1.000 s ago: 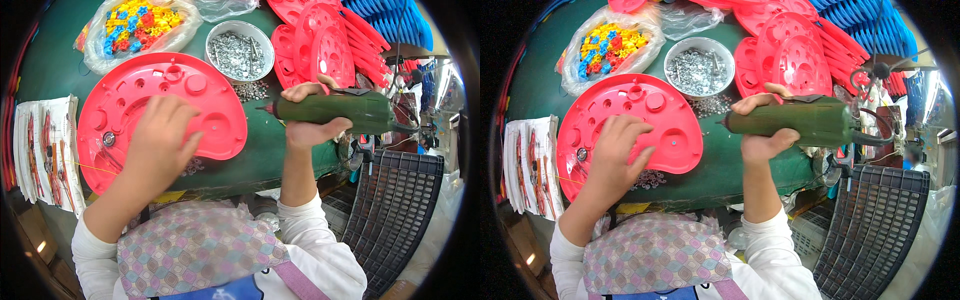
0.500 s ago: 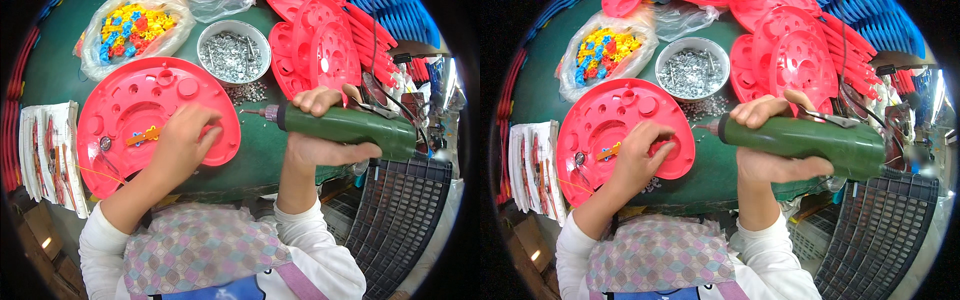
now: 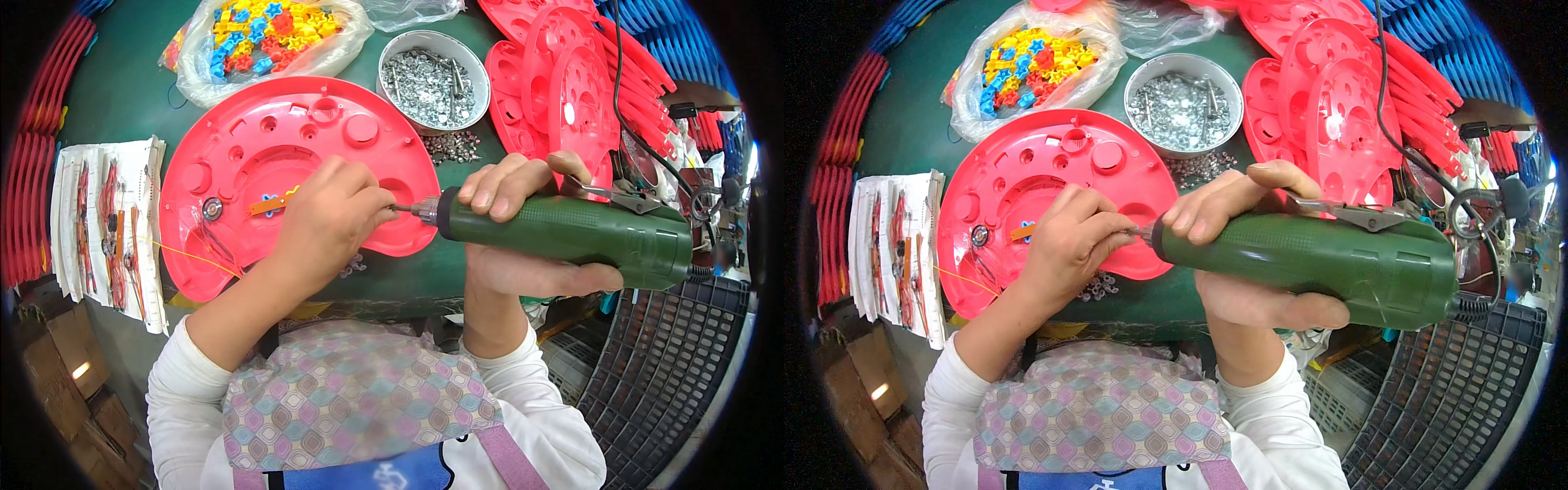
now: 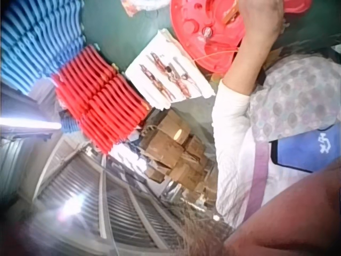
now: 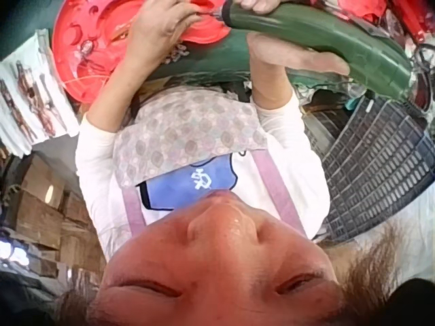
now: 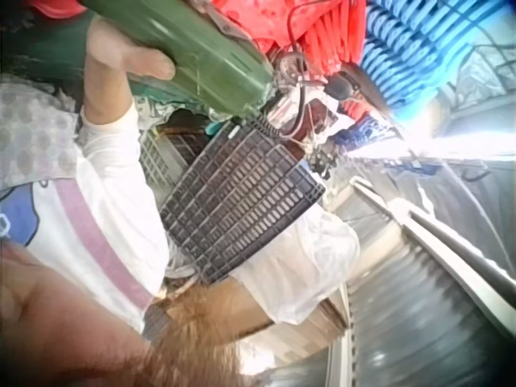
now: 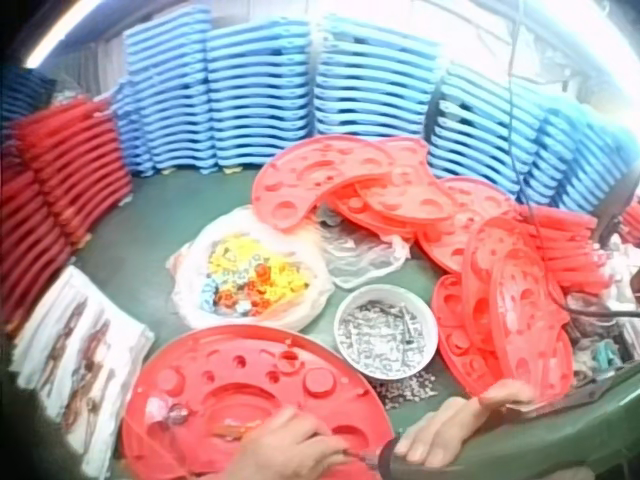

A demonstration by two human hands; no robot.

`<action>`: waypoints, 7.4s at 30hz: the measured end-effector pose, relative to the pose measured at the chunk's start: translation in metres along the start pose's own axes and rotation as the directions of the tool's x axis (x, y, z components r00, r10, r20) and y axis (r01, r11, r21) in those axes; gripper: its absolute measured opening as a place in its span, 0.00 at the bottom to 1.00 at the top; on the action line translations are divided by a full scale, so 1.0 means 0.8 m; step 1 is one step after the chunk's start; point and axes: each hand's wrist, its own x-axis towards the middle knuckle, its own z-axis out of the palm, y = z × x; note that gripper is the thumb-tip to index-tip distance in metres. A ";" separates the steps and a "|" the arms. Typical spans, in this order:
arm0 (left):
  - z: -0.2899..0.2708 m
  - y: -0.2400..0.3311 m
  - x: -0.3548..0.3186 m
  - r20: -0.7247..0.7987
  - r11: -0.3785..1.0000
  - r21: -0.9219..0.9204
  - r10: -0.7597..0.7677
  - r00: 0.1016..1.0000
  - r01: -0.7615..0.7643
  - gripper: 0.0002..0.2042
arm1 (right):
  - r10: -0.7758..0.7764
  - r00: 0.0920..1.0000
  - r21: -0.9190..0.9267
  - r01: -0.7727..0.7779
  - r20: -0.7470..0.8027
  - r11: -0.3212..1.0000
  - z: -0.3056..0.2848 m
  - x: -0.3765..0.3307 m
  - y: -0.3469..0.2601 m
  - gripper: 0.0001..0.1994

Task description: The person assembles small plastic toys using a pink plastic tray as a jig. They place colorful plastic pieces into the tray, use a green electric screwdriver to fasten screws, and handle small metal screws and plastic components. The person repeatedly picks up pieces, aligns them, and secures them with the screwdriver.

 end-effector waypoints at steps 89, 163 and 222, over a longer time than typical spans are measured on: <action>-0.012 0.004 -0.010 0.185 0.989 -0.011 -0.145 0.972 0.149 0.11 | -0.085 0.995 -0.359 0.061 -0.052 0.931 -0.078 0.005 -0.024 0.54; -0.181 -0.041 -0.192 -0.242 0.866 0.168 -0.427 0.872 0.471 0.07 | 0.509 0.799 -0.380 -0.384 0.320 0.842 0.211 -0.054 0.160 0.57; -0.096 -0.053 -0.097 -0.222 0.892 0.289 -0.292 0.930 0.349 0.11 | 0.252 0.918 -0.152 -0.215 0.306 0.965 0.127 -0.013 0.137 0.58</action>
